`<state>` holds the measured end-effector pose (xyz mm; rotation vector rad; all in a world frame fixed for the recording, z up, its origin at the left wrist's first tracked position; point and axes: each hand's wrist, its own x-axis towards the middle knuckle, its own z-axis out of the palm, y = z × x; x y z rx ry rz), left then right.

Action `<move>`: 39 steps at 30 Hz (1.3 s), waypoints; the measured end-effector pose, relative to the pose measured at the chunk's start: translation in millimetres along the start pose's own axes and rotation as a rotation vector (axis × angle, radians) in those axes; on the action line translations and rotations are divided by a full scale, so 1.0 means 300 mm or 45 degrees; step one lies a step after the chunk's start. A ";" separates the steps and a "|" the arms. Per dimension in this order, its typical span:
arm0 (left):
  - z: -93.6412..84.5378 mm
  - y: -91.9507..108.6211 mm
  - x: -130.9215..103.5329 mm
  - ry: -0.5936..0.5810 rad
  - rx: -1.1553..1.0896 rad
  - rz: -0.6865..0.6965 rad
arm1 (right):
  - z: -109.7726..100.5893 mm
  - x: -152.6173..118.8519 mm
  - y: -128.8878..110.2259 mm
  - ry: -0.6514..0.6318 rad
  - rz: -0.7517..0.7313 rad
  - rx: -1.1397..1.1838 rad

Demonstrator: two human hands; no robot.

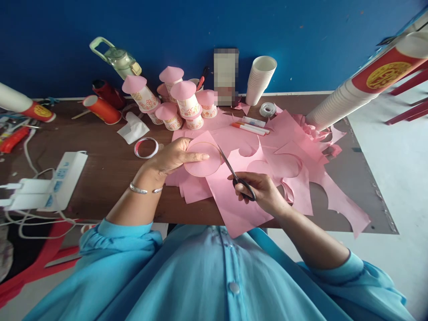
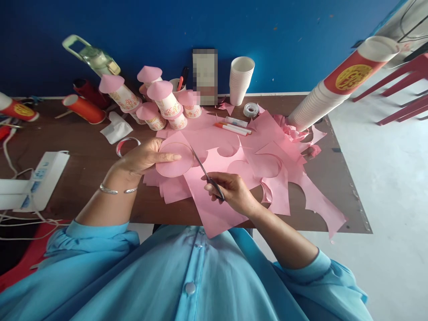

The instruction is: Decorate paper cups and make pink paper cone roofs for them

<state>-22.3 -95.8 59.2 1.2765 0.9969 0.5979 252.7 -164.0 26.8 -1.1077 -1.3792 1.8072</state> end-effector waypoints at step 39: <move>0.036 0.033 -0.001 -0.123 -0.017 0.030 | 0.004 -0.005 -0.022 -0.016 -0.059 0.007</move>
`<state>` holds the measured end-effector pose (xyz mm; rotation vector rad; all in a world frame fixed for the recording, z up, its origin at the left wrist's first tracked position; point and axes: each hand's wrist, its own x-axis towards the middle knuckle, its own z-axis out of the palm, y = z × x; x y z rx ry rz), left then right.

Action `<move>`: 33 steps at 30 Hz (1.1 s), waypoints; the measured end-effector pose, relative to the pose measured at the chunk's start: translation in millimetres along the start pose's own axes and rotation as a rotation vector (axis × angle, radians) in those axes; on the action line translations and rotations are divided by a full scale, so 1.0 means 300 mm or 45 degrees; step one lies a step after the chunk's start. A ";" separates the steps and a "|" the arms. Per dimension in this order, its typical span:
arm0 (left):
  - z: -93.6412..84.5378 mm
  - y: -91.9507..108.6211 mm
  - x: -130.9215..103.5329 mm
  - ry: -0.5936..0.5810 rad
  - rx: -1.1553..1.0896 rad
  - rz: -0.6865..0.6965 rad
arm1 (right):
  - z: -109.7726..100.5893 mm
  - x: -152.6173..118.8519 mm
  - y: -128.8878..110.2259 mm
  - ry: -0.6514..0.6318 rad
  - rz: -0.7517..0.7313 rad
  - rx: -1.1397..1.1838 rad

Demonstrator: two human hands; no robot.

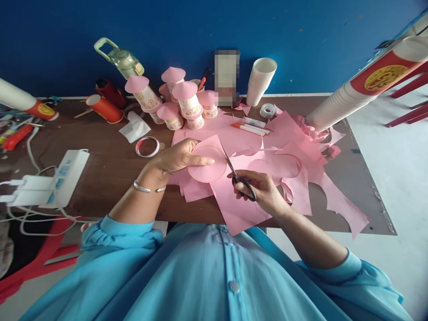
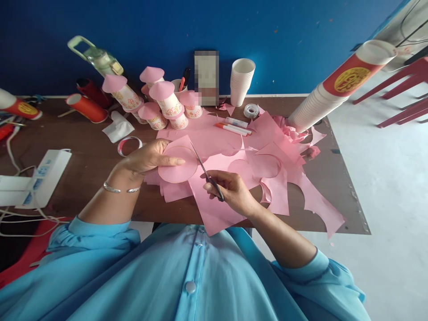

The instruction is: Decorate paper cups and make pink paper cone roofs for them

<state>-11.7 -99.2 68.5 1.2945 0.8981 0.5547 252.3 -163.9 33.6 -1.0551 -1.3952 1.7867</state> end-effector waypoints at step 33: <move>0.005 0.010 -0.005 -0.027 0.052 0.023 | 0.000 -0.015 0.011 0.004 0.007 -0.025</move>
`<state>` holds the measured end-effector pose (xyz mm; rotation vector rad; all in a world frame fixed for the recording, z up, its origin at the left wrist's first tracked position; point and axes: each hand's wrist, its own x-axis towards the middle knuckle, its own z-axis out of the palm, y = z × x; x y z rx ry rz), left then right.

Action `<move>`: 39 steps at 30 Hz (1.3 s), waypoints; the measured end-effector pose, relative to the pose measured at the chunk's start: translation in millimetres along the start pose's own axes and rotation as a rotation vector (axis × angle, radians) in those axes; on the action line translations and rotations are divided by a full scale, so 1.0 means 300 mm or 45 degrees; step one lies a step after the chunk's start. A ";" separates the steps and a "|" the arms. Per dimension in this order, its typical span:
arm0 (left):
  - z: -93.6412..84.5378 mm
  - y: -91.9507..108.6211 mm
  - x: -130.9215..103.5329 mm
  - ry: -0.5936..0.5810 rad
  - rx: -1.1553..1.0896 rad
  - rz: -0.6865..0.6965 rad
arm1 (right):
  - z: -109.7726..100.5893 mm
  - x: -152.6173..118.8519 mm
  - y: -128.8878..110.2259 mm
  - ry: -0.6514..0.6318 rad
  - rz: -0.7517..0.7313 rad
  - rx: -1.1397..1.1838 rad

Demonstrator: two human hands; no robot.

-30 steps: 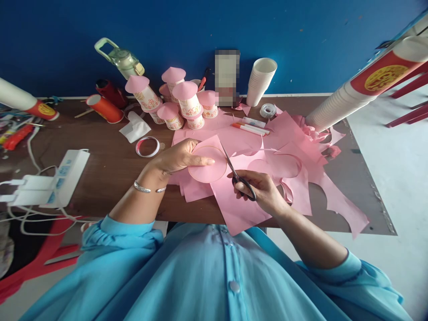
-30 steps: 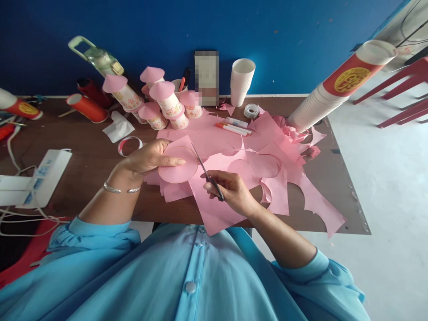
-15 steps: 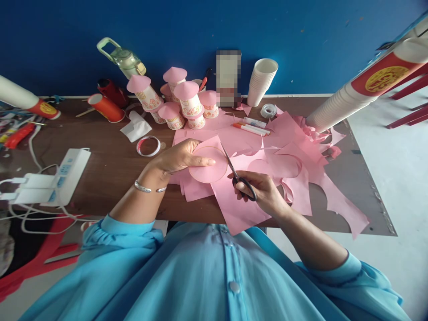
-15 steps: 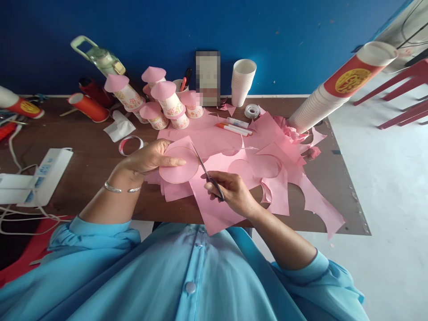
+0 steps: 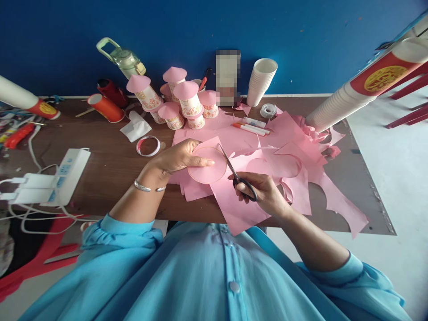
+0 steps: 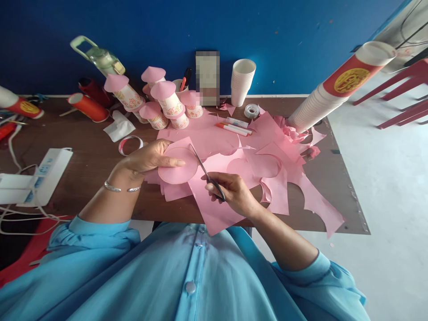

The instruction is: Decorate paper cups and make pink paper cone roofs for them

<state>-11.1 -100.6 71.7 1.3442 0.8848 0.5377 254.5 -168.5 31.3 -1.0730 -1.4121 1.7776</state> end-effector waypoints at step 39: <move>-0.022 -0.003 -0.009 -0.023 0.025 -0.046 | -0.016 -0.016 -0.005 -0.060 0.032 -0.013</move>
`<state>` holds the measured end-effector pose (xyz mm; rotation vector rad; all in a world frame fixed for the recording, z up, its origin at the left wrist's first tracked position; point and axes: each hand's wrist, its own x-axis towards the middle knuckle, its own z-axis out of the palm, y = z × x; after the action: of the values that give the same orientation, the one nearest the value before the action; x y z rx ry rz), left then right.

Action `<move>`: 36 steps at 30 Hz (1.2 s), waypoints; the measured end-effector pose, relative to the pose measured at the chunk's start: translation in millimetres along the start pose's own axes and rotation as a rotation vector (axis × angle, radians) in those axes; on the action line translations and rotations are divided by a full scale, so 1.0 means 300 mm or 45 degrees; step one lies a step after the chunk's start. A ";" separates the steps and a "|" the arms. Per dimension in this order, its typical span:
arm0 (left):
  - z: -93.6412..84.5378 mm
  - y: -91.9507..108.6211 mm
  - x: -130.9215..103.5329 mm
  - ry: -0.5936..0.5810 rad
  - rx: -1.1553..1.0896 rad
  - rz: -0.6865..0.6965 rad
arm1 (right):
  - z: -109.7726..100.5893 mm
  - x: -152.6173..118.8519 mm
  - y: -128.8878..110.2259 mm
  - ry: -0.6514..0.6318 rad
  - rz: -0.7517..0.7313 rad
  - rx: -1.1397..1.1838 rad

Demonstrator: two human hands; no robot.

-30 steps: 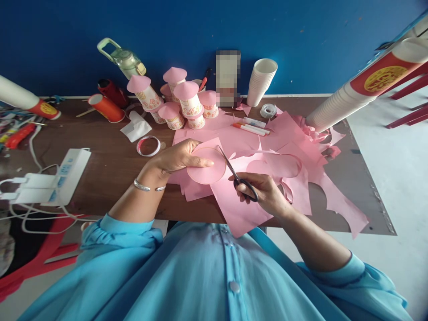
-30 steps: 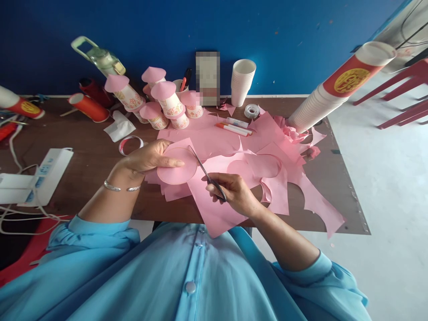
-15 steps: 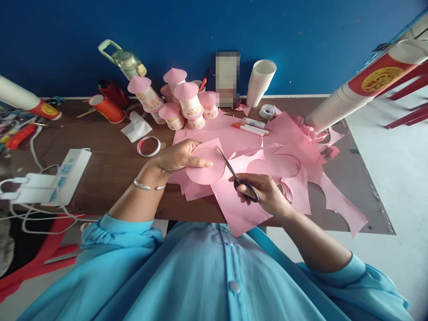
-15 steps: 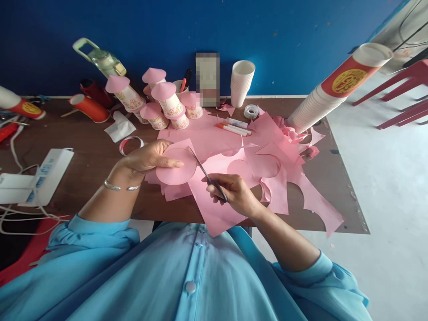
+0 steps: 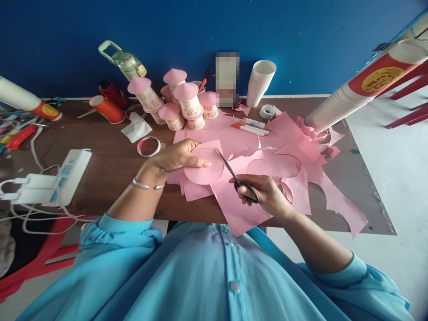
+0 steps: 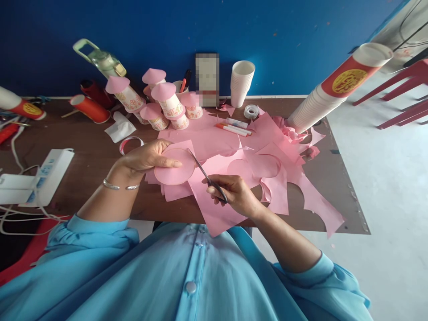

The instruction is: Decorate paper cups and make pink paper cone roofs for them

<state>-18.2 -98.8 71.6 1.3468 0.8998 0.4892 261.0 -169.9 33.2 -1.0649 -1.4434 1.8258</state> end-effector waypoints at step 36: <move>-0.021 -0.023 -0.008 0.129 -0.077 -0.006 | 0.002 -0.007 0.015 -0.016 0.001 0.079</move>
<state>-25.8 -98.2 65.9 1.2736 0.9638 0.5806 261.8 -173.2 29.3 -1.0249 -1.3842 1.8686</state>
